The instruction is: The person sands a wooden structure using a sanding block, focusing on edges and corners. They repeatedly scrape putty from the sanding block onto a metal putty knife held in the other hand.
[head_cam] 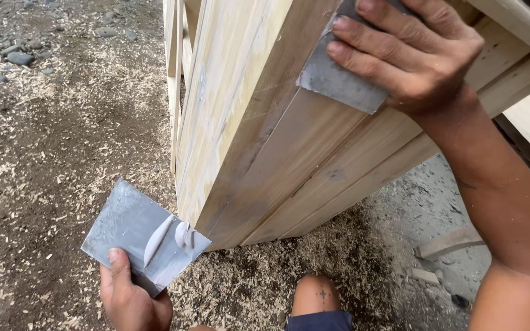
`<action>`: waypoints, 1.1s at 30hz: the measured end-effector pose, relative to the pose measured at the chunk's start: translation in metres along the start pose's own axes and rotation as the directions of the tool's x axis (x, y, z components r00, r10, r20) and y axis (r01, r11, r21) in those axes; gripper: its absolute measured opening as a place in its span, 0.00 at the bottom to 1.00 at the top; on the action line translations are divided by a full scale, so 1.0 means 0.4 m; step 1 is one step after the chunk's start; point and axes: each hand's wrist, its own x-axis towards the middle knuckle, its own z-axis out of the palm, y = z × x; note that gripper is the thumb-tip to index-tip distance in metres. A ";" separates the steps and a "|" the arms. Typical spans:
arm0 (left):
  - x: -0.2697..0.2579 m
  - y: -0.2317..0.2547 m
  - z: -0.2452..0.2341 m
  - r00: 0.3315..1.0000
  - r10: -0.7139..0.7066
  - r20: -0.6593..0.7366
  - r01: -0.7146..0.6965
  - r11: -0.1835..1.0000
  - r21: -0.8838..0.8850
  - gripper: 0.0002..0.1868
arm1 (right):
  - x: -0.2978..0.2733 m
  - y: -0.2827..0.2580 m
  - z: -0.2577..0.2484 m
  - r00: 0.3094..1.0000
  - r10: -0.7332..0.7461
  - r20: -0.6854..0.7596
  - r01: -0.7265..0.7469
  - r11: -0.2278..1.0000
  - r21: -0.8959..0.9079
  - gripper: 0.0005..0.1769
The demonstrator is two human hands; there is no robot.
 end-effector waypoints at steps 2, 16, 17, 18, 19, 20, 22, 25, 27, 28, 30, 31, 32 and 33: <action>-0.002 0.004 -0.003 0.999 0.034 0.009 -0.034 0.999 -0.024 0.26 | -0.025 -0.003 0.004 0.999 0.029 -0.018 -0.028 0.998 0.049 0.11; -0.040 -0.032 0.005 0.991 0.037 0.129 -0.026 0.996 -0.083 0.24 | -0.046 -0.071 -0.152 0.995 0.047 0.088 -0.047 0.999 -0.008 0.06; -0.040 -0.034 0.006 0.990 0.045 0.136 -0.035 0.997 -0.075 0.24 | -0.033 -0.070 -0.139 0.999 0.041 0.030 -0.041 0.999 -0.002 0.07; -0.039 -0.037 0.011 0.988 0.052 0.143 -0.038 0.995 -0.095 0.24 | -0.021 -0.060 -0.119 0.999 0.054 -0.007 -0.054 0.997 0.050 0.08; -0.047 -0.038 0.010 0.987 0.054 0.149 -0.038 0.994 -0.106 0.24 | -0.012 -0.054 -0.095 0.996 0.077 -0.037 -0.073 0.992 0.106 0.09; -0.057 -0.040 0.011 0.986 0.056 0.155 -0.038 0.993 -0.116 0.24 | -0.005 -0.059 -0.073 0.992 0.107 -0.058 -0.098 0.985 0.142 0.09; -0.054 -0.030 0.021 0.991 0.040 0.127 -0.030 0.996 -0.083 0.25 | -0.005 -0.075 -0.029 0.979 0.186 -0.083 -0.170 0.970 0.171 0.08; -0.044 -0.019 0.024 0.996 -0.007 0.093 0.010 0.999 -0.032 0.25 | -0.040 -0.120 -0.023 0.952 0.303 -0.035 -0.296 0.945 0.142 0.08; -0.055 -0.020 0.013 0.993 0.007 0.117 -0.001 0.999 -0.050 0.25 | -0.061 -0.147 -0.052 0.938 0.345 0.039 -0.348 0.929 0.125 0.08; -0.069 -0.023 0.001 0.986 0.046 0.159 -0.033 0.996 -0.079 0.25 | -0.066 -0.155 -0.073 0.930 0.356 0.087 -0.364 0.924 0.118 0.08; -0.062 -0.024 0.002 0.980 0.067 0.186 -0.051 0.994 -0.092 0.25 | -0.060 -0.153 -0.099 0.921 0.370 0.119 -0.383 0.916 0.116 0.09; -0.057 -0.030 0.005 0.984 0.052 0.172 -0.039 0.996 -0.083 0.25 | -0.050 -0.144 -0.113 0.924 0.369 0.097 -0.379 0.917 0.122 0.10; -0.053 -0.036 0.008 0.987 0.037 0.157 -0.026 0.997 -0.074 0.25 | -0.036 -0.127 -0.119 0.925 0.375 0.068 -0.380 0.918 0.113 0.10; -0.055 -0.044 0.007 0.986 0.039 0.163 -0.027 0.997 -0.076 0.25 | -0.019 -0.117 -0.123 0.926 0.376 0.042 -0.378 0.919 0.116 0.11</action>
